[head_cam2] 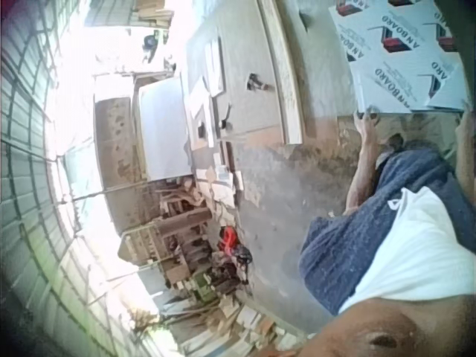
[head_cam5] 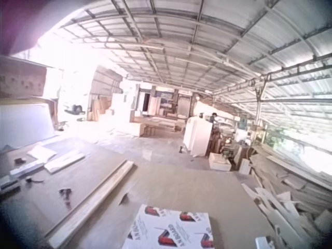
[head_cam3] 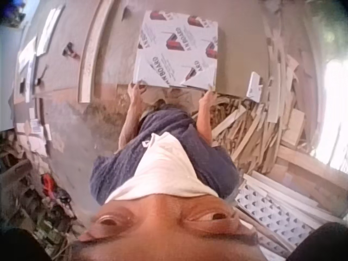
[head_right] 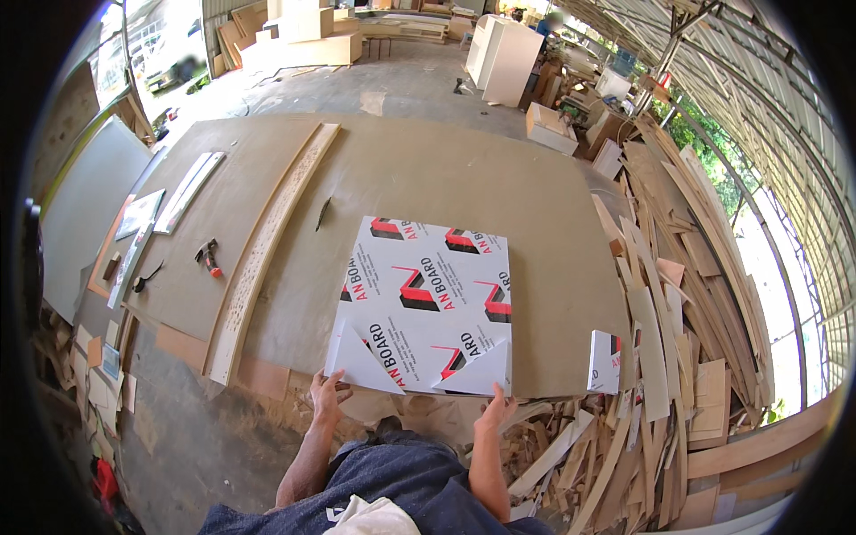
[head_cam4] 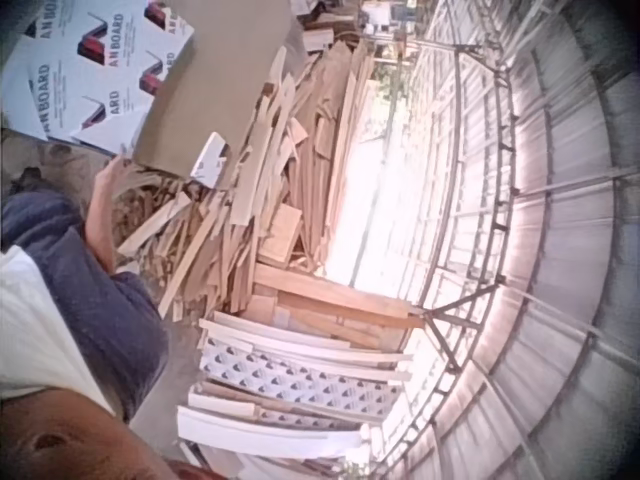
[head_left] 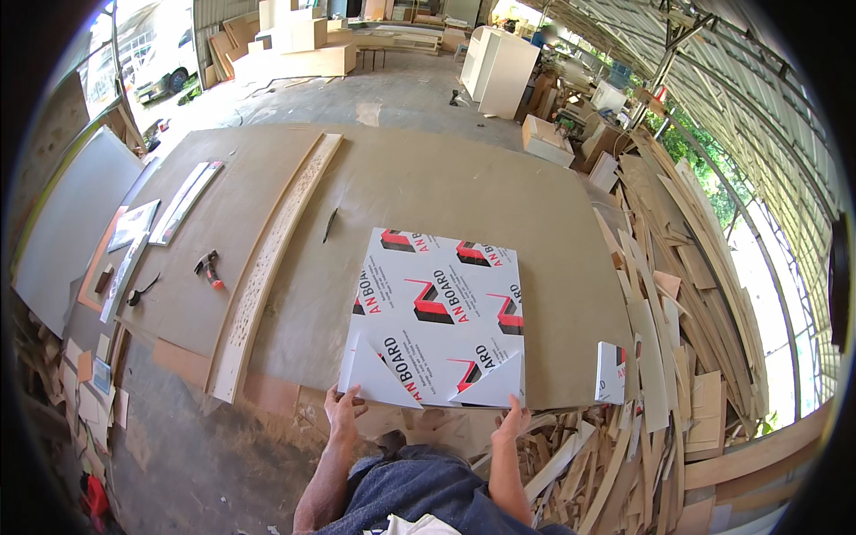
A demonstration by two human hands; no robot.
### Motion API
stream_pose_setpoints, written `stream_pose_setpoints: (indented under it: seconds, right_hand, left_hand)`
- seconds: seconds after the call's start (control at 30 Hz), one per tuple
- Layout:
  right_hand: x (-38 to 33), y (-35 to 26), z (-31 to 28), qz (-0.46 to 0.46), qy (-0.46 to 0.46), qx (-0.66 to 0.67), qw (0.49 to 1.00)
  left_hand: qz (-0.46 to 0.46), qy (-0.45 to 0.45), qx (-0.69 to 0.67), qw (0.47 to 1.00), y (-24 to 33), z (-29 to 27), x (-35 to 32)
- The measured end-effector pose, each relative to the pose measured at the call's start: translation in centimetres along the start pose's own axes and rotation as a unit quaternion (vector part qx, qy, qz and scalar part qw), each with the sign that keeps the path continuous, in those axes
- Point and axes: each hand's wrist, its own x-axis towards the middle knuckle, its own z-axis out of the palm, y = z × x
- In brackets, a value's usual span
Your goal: The person assembles a small wooden box by hand. They pick up triangular board pieces, align them with a larger base board, and fit them together to form a box structure. The person handles the pieces individually, checking alignment and fit without using any tools.
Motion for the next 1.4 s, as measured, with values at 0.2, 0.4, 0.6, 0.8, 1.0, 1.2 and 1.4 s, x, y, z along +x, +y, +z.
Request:
stream_pose_setpoints:
  seconds: [0.2,0.4,0.6,0.8,1.0,1.2,1.4]
  right_hand:
    - [0.8,2.2,-1.3,-0.155,-0.047,-0.023,0.986]
    - [0.4,1.7,-0.2,-0.104,-0.038,-0.021,0.994]
    - [0.6,2.2,-0.4,-0.016,-0.038,-0.018,0.999]
    - [-0.7,0.5,0.0,0.085,-0.005,-0.031,0.996]
    - [-1.1,-1.8,0.6,0.152,-0.017,-0.02,0.988]
    - [2.8,0.7,-1.1,0.162,-0.052,0.008,0.985]
    - [-1.3,-2.0,1.4,0.191,0.014,0.0,0.982]
  left_hand:
    - [0.02,-0.101,0.012,0.995,0.1,-1.2,0.6]
    - [-0.017,-0.108,0.023,0.994,0.4,-0.3,-1.6]
    - [-0.021,-0.124,-0.011,0.992,-0.5,-1.0,-0.4]
    - [-0.038,-0.118,-0.044,0.991,-0.4,-0.4,-1.2]
    - [-0.052,-0.095,-0.09,0.99,-0.4,0.2,-1.5]
    - [-0.087,-0.061,-0.093,0.99,-1.2,-0.6,2.0]
    - [-0.071,0.013,-0.094,0.993,0.8,1.6,-2.2]
